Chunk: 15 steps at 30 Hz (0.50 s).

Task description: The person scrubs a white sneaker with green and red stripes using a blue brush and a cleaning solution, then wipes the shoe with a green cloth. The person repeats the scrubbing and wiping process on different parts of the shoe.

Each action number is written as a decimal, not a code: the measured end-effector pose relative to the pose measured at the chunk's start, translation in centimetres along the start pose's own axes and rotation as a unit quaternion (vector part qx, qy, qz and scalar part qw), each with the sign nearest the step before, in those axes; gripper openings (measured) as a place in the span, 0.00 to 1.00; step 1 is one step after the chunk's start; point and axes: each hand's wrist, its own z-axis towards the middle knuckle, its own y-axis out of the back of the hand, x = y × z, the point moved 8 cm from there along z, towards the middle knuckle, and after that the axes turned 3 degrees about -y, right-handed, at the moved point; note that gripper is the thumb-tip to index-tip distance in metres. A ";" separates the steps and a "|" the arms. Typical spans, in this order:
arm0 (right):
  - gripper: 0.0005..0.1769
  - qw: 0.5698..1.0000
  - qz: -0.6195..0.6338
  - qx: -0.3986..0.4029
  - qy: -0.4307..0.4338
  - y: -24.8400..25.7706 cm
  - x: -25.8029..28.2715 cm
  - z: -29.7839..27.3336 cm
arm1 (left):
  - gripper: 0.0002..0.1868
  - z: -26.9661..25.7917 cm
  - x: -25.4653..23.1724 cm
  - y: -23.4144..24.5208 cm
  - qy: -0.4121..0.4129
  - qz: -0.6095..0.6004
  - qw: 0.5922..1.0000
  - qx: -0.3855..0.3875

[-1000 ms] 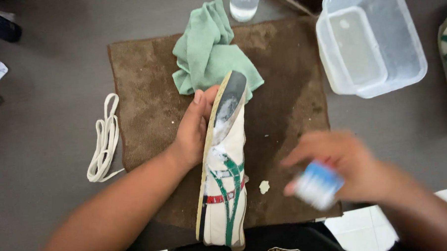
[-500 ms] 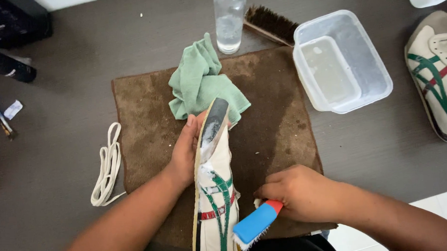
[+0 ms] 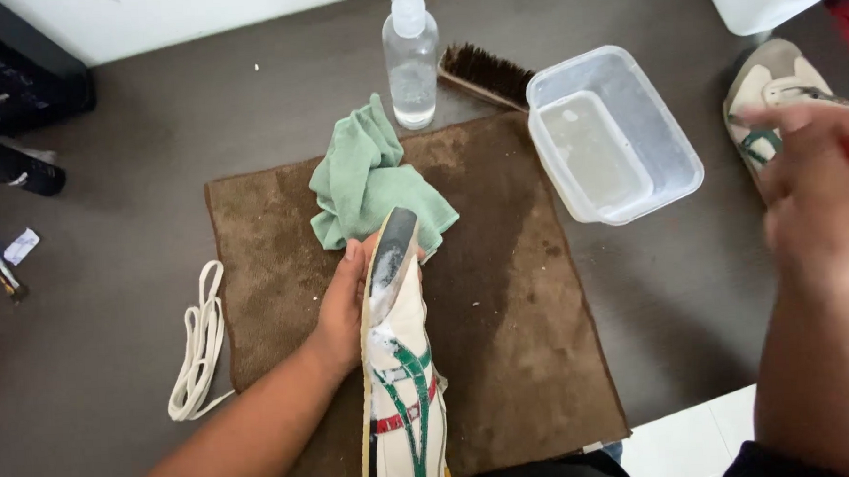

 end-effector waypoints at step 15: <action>0.30 0.833 -0.528 0.060 0.157 -23.1 1.9 1.6 | 0.29 0.3 -0.7 0.5 -0.024 0.195 0.980 -0.024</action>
